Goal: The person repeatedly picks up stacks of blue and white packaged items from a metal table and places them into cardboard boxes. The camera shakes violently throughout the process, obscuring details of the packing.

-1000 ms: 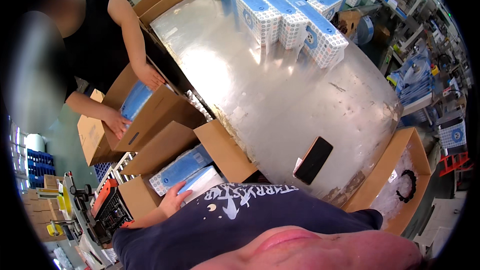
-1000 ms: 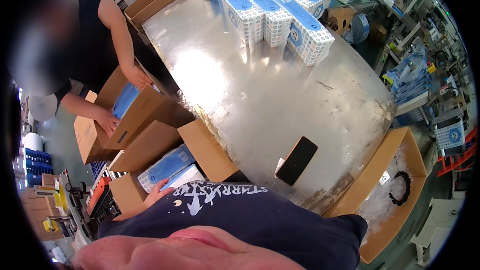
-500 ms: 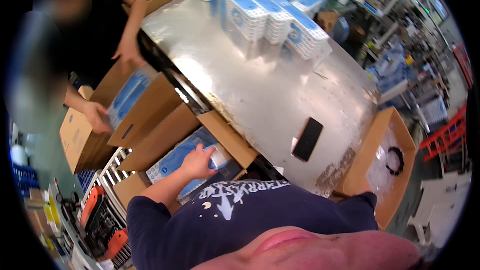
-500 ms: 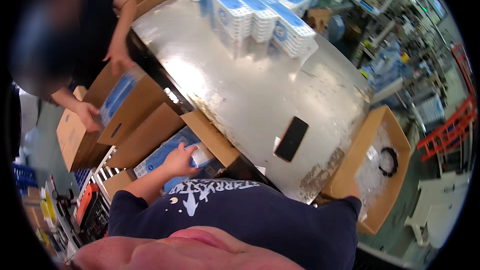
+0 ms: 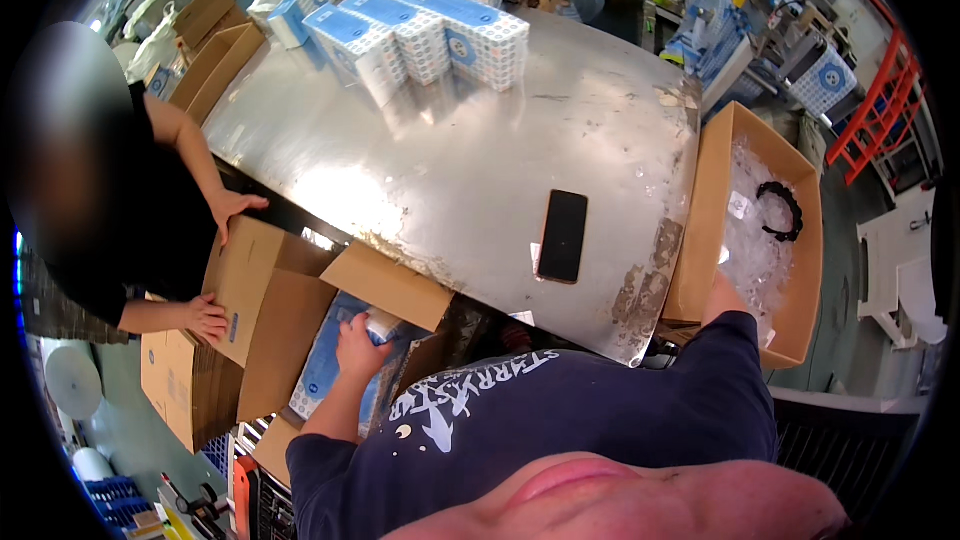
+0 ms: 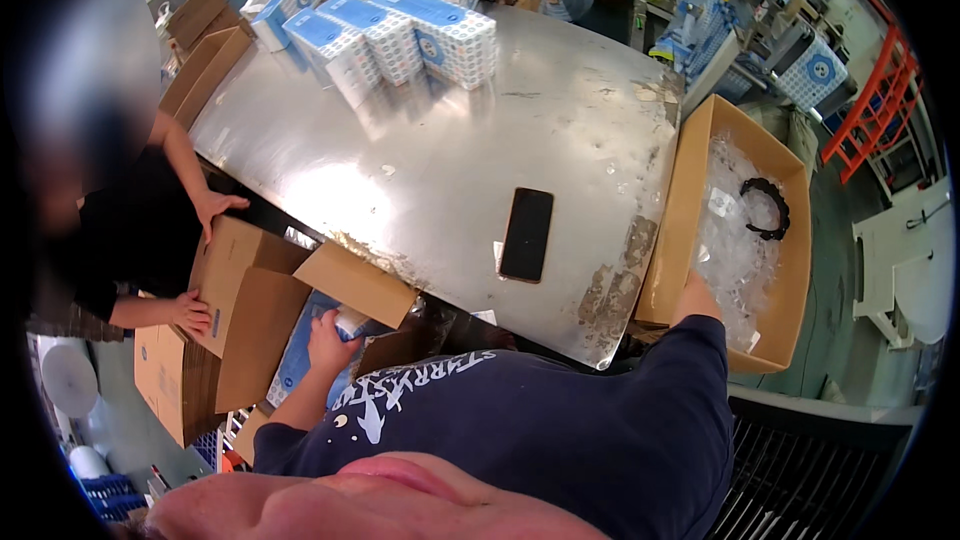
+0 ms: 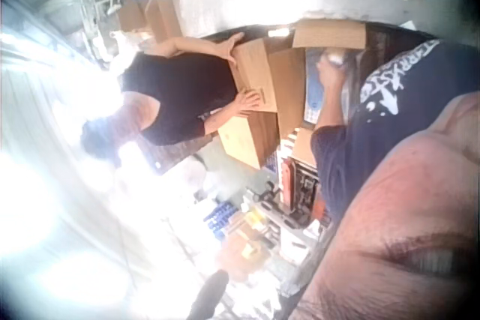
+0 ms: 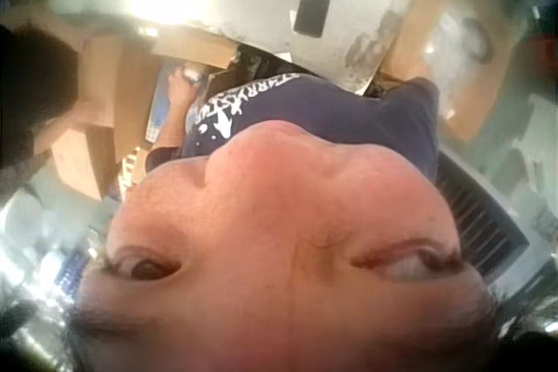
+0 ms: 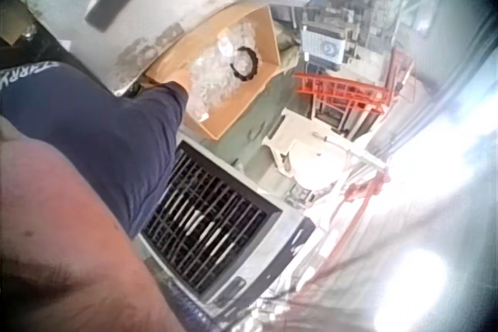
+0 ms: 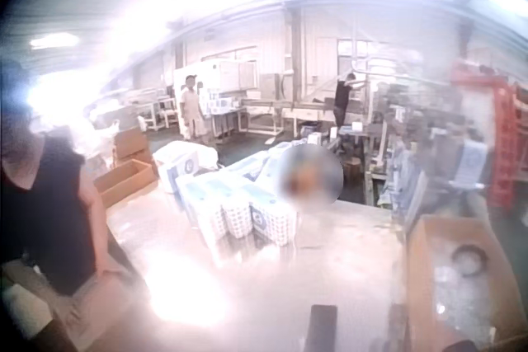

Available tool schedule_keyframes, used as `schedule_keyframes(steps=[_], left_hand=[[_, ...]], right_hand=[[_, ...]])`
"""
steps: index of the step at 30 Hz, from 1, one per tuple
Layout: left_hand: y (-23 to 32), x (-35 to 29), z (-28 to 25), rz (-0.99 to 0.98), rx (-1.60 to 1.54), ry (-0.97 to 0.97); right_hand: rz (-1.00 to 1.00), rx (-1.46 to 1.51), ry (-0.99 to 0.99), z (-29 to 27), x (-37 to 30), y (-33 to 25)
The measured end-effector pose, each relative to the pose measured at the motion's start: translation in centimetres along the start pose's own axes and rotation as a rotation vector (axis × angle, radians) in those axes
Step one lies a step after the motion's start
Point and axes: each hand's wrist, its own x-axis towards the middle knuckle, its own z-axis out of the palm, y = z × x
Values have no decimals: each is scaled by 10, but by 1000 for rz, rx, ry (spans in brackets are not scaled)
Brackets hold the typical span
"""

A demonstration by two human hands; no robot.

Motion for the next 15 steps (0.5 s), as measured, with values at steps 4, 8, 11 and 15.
schedule_keyframes(steps=[4, 8, 11, 15], left_hand=[[13, 25, 45, -36, 232, -86], [0, 49, 107, -65, 163, -208], [-13, 22, 57, 144, 42, -388], [-61, -46, 12, -102, 384, -541]], right_hand=[[-102, -141, -33, 14, 28, -15], [-240, -276, -14, 25, 47, -12], [-461, -314, 30, 38, 90, 40], [-174, -350, -119, -13, 51, -27]])
